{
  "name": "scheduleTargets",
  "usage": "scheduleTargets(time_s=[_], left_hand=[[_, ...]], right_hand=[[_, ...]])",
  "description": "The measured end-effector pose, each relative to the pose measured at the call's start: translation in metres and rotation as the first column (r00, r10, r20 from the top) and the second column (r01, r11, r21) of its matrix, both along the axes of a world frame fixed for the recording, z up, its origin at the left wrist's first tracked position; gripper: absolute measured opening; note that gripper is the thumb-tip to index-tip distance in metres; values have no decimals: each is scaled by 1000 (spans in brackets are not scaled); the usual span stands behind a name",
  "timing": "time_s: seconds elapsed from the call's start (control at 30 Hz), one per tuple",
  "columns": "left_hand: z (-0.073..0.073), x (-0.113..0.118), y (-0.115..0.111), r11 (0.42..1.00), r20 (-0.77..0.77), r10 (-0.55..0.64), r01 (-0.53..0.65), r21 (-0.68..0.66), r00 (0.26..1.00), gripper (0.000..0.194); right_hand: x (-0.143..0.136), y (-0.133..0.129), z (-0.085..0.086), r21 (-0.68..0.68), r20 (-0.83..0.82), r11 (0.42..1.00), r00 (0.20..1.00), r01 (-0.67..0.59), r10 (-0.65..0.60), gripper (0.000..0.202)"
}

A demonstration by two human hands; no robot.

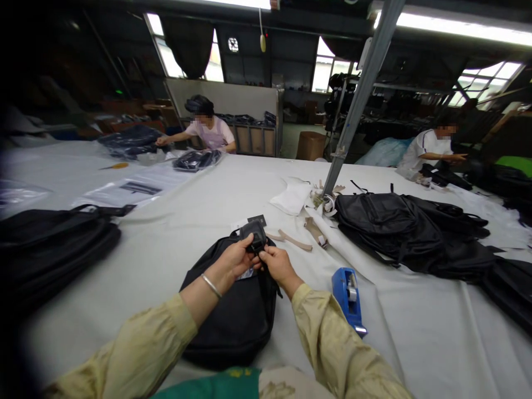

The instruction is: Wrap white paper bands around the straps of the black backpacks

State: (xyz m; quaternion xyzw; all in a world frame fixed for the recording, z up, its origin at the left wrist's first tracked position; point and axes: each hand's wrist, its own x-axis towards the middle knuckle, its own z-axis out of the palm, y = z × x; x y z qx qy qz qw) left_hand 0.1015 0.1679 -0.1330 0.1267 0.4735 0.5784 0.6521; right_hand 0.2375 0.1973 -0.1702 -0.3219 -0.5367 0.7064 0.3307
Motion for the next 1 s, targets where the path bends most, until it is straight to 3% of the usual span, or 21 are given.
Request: scheduleTargets(time_s=[0.13,0.23,0.47,0.7,0.8,0.87,0.93,1.0], left_hand=[[16,-10,8,992,-23,117,-118,-43,993,32],[21,-13,12,985,-5,173,-173,-7,985,29],[23,-18,24,986,10,165,-165,-22,986,30],[28,-27,27,964,65,265,-263,-38,962,26],[28,-24,25,962,64,271,-269,-51,960,26],[30,-21,22,962,43,269,-266,-54,962,25],[33,-19,16,962,7,263,-262,-72,965,24],[32,-15,8,969,-23,230,-231,-93,973,24]], right_hand=[[11,1,2,-2,39,993,992,-118,118,36],[12,-1,0,-55,92,995,992,-78,83,35],[-6,3,16,-77,28,997,999,-14,16,34],[4,-18,-6,-168,153,986,987,-16,42,46],[3,-18,-7,-234,167,965,973,-115,156,62],[1,-14,-9,-243,222,947,938,-211,266,48],[-1,-7,-16,-174,369,953,880,-249,298,25],[-2,1,-29,52,568,957,797,-285,206,19]])
